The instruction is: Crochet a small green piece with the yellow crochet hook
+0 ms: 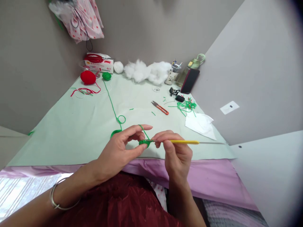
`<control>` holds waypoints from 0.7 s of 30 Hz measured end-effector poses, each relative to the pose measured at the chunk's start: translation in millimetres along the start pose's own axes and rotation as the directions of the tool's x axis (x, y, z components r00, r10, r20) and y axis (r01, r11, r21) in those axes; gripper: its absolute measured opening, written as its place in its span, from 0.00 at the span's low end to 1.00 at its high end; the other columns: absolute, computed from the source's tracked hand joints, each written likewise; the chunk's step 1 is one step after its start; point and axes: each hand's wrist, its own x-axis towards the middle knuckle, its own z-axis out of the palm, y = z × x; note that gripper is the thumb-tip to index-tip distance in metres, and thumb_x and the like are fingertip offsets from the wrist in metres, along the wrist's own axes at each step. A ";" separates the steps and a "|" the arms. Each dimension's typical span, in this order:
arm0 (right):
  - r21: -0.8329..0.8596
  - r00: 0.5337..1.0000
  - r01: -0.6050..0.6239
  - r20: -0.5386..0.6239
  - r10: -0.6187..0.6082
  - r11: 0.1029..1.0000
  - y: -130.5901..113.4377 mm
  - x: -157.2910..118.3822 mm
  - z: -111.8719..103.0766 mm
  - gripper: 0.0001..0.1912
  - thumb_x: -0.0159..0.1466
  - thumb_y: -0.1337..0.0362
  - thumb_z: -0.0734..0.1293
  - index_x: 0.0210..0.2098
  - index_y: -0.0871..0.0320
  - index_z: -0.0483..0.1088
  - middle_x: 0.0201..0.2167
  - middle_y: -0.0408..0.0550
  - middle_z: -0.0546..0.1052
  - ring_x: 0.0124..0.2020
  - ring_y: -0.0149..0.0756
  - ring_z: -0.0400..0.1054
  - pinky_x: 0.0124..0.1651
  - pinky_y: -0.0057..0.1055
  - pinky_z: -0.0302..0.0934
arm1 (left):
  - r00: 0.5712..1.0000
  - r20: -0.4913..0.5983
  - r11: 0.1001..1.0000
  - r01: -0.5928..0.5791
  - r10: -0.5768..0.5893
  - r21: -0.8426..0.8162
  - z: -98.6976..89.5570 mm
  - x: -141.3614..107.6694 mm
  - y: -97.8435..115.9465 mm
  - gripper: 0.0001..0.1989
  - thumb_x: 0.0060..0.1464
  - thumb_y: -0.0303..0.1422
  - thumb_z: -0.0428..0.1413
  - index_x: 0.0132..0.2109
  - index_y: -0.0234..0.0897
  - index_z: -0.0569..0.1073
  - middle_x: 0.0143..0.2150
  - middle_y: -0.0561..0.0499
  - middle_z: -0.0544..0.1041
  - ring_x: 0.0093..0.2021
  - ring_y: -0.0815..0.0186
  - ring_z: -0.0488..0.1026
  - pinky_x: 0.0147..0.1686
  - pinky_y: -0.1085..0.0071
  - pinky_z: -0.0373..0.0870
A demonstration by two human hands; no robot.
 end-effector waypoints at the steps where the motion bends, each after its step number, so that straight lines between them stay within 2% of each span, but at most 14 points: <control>1: -0.071 0.999 0.042 0.035 -0.040 0.997 -2.1 -0.5 -1.8 0.11 0.74 0.70 0.63 0.43 0.54 0.78 0.37 0.46 0.81 0.39 0.35 0.74 0.41 0.34 0.68 | 0.999 -0.017 0.997 -0.050 0.052 0.063 0.7 -0.4 -0.9 0.17 0.60 0.26 0.61 0.55 0.40 0.80 0.37 0.54 0.75 0.44 0.65 0.75 0.55 0.65 0.71; 3: -0.187 0.986 0.130 0.126 -0.108 0.974 -7.0 -0.7 -5.2 0.11 0.73 0.73 0.63 0.45 0.55 0.76 0.38 0.47 0.81 0.42 0.37 0.75 0.45 0.36 0.69 | 0.983 -0.024 0.966 -0.173 0.181 0.194 1.7 -1.2 -4.3 0.17 0.60 0.24 0.60 0.56 0.39 0.79 0.37 0.54 0.75 0.45 0.65 0.76 0.55 0.66 0.72; 6: -0.305 0.958 0.231 0.239 -0.161 0.924 -13.5 0.2 -7.8 0.12 0.72 0.76 0.63 0.47 0.56 0.74 0.39 0.48 0.81 0.43 0.38 0.76 0.45 0.37 0.71 | 0.930 0.010 0.874 -0.349 0.367 0.337 1.9 -2.2 -10.9 0.20 0.62 0.22 0.58 0.59 0.37 0.78 0.39 0.52 0.76 0.44 0.66 0.76 0.52 0.69 0.72; 8: -0.389 0.941 0.298 0.276 -0.198 0.872 -14.9 0.0 -6.5 0.12 0.71 0.76 0.63 0.48 0.56 0.73 0.39 0.50 0.81 0.42 0.37 0.76 0.43 0.36 0.72 | 0.908 0.015 0.842 -0.394 0.418 0.369 1.8 -2.7 -13.3 0.21 0.62 0.21 0.58 0.60 0.37 0.78 0.39 0.52 0.76 0.44 0.67 0.76 0.51 0.70 0.72; 9: -0.439 0.931 0.338 0.284 -0.229 0.832 -14.1 -0.9 -5.0 0.12 0.71 0.76 0.63 0.48 0.56 0.73 0.40 0.51 0.81 0.41 0.37 0.75 0.42 0.36 0.72 | 0.913 0.004 0.852 -0.383 0.408 0.357 2.0 -3.0 -13.4 0.20 0.62 0.22 0.58 0.60 0.37 0.78 0.40 0.52 0.76 0.44 0.67 0.76 0.51 0.70 0.72; 11: -0.540 0.904 0.427 0.288 -0.317 0.726 -9.3 -4.4 -0.9 0.12 0.71 0.76 0.64 0.49 0.57 0.74 0.42 0.53 0.82 0.41 0.38 0.75 0.41 0.35 0.73 | 0.950 -0.040 0.921 -0.288 0.308 0.262 3.0 -4.1 -11.6 0.19 0.63 0.23 0.58 0.59 0.40 0.79 0.41 0.52 0.77 0.44 0.67 0.75 0.52 0.70 0.71; 13: -0.616 0.867 0.491 0.272 -0.418 0.616 -1.4 -9.9 3.5 0.14 0.70 0.76 0.65 0.51 0.57 0.76 0.44 0.54 0.83 0.43 0.39 0.76 0.41 0.35 0.75 | 0.986 -0.078 0.988 -0.140 0.145 0.070 4.9 -5.5 -8.6 0.18 0.64 0.27 0.60 0.59 0.42 0.80 0.41 0.53 0.77 0.44 0.67 0.75 0.53 0.70 0.70; 15: -0.662 0.827 0.524 0.247 -0.504 0.536 7.2 -15.9 7.2 0.15 0.70 0.76 0.66 0.52 0.57 0.77 0.46 0.55 0.82 0.46 0.40 0.77 0.43 0.35 0.76 | 0.998 -0.062 0.984 0.013 -0.024 -0.176 7.1 -6.2 -6.0 0.18 0.63 0.31 0.64 0.59 0.46 0.80 0.41 0.54 0.77 0.44 0.68 0.75 0.51 0.72 0.71; 18: -0.705 0.797 0.524 0.208 -0.568 0.477 15.9 -22.2 10.7 0.18 0.69 0.74 0.68 0.55 0.52 0.78 0.46 0.52 0.82 0.46 0.40 0.78 0.44 0.35 0.76 | 0.972 0.064 0.837 0.229 -0.227 -0.497 8.7 -4.0 -4.4 0.23 0.58 0.35 0.70 0.60 0.47 0.80 0.38 0.56 0.75 0.40 0.70 0.73 0.45 0.75 0.71; 20: -0.683 0.822 0.492 0.161 -0.546 0.540 17.0 -22.5 11.7 0.20 0.69 0.74 0.69 0.56 0.47 0.78 0.46 0.49 0.82 0.45 0.40 0.78 0.42 0.35 0.76 | 0.934 0.166 0.712 0.349 -0.315 -0.610 7.4 -0.6 -4.5 0.26 0.54 0.36 0.72 0.60 0.44 0.80 0.38 0.55 0.75 0.39 0.71 0.71 0.44 0.75 0.70; 21: -0.640 0.850 0.459 0.115 -0.513 0.617 16.2 -21.2 11.9 0.20 0.70 0.73 0.68 0.56 0.46 0.78 0.46 0.48 0.82 0.45 0.40 0.78 0.42 0.36 0.76 | 0.919 0.203 0.669 0.386 -0.337 -0.635 6.1 1.4 -4.7 0.27 0.53 0.35 0.73 0.60 0.42 0.81 0.38 0.54 0.75 0.38 0.71 0.71 0.43 0.75 0.70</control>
